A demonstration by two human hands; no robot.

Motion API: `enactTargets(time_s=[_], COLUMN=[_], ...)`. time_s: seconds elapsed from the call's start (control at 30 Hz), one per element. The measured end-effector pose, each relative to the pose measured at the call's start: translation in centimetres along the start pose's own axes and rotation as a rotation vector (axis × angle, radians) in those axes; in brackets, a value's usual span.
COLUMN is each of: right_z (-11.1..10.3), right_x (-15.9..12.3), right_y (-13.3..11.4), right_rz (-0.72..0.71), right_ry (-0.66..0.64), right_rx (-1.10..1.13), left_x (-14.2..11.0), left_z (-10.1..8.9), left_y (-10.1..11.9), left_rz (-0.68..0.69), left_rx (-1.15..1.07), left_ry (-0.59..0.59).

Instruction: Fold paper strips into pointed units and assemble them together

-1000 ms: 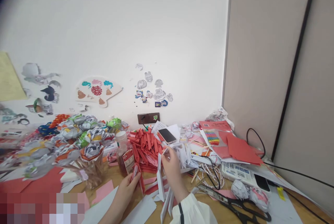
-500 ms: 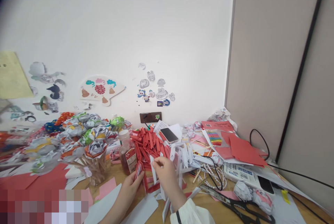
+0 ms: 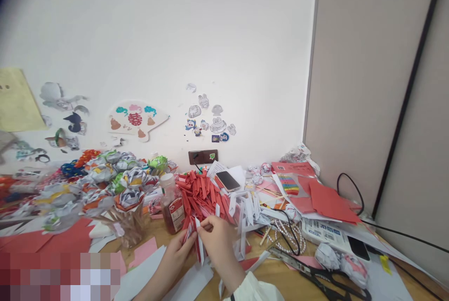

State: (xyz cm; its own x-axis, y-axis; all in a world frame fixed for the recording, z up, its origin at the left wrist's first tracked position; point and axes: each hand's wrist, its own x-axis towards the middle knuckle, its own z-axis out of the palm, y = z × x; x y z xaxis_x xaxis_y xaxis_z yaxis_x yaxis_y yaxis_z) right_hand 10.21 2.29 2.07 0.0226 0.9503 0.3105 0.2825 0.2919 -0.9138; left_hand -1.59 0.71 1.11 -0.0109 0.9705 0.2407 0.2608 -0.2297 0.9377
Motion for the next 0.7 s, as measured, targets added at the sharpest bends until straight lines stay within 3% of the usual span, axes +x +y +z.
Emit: enactTargets(time_s=[0.3, 0.53, 0.7], right_z=[-0.2, -0.2, -0.6], right_x=[0.0, 0.1, -0.2], right_y=[0.4, 0.3, -0.5], right_rz=[-0.011, 0.115, 0.003], right_ry=[-0.025, -0.106, -0.056], right_rx=[0.039, 0.249, 0.164], left_x=[-0.4, -1.1, -1.0], left_z=[0.3, 0.5, 0.4], left_y=[0.7, 2.5, 2.7], left_rz=[-0.089, -0.223, -0.204], left_rx=[-0.153, -0.381, -0.352], left_ry=[-0.086, -0.172, -0.143])
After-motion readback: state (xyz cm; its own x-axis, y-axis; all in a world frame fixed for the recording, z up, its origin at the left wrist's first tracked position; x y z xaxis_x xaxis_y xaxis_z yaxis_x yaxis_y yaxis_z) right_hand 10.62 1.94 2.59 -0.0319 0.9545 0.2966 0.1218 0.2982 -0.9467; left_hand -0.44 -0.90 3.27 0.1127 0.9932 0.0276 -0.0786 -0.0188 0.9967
